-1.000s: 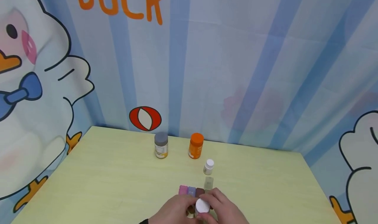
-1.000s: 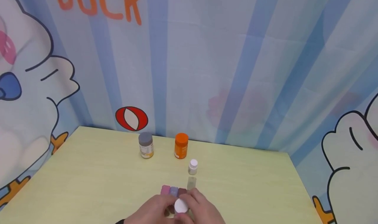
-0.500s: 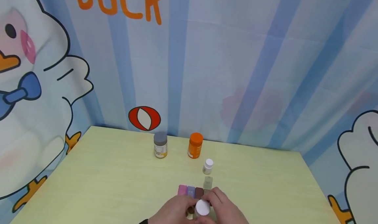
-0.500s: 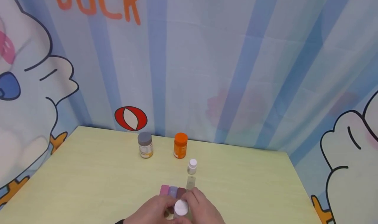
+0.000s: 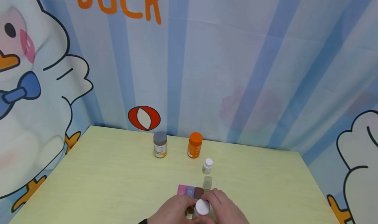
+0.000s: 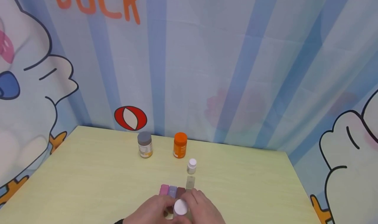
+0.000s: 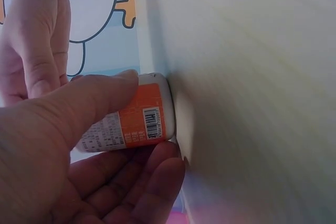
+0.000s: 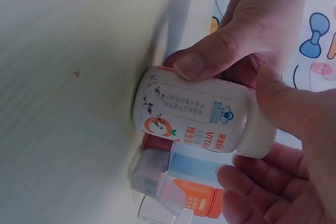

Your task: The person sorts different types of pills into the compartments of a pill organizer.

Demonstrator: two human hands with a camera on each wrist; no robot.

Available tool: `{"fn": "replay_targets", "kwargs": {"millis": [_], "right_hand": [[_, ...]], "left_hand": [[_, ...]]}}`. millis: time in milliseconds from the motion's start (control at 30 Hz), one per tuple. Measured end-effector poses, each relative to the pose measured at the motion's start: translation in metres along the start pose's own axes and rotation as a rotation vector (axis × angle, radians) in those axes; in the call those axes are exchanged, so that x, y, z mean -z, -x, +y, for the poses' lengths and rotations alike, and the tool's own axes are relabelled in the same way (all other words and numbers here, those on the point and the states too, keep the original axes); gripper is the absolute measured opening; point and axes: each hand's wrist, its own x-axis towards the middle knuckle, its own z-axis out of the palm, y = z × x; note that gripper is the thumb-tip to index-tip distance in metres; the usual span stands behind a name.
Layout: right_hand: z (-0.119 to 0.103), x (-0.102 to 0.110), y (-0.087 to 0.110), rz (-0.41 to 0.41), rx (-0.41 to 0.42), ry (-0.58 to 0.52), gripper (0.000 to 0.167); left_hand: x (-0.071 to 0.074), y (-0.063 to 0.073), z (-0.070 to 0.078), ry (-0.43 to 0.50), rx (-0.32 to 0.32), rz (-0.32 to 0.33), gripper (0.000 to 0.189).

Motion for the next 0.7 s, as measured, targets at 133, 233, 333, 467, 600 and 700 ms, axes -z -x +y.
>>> {"fn": "replay_targets", "kwargs": {"millis": [133, 233, 333, 467, 600, 700], "right_hand": [[-0.0015, 0.0037, 0.0002, -0.066, 0.017, 0.04, 0.047], [0.0001, 0.0036, 0.0008, -0.055, 0.041, 0.04, 0.055], [0.0006, 0.0019, 0.0007, -0.025, 0.011, 0.006, 0.059], [0.0002, 0.0007, -0.0001, -0.008, 0.005, 0.012, 0.054], [-0.0006, 0.0023, 0.0006, -0.041, 0.011, 0.021, 0.062], [-0.0006, 0.0034, 0.0006, -0.03, -0.008, 0.018, 0.069]], "left_hand": [[0.0003, -0.0003, 0.0013, 0.005, 0.046, -0.016, 0.026], [0.0005, 0.0, 0.0013, 0.014, 0.043, -0.016, 0.028], [0.0003, 0.0, 0.001, 0.007, 0.023, -0.005, 0.027], [-0.0001, -0.0001, 0.0011, -0.002, 0.025, -0.006, 0.024], [0.0001, 0.0006, 0.0017, 0.013, 0.033, -0.015, 0.024], [-0.0002, 0.0014, 0.0016, 0.011, 0.015, -0.008, 0.024]]}}
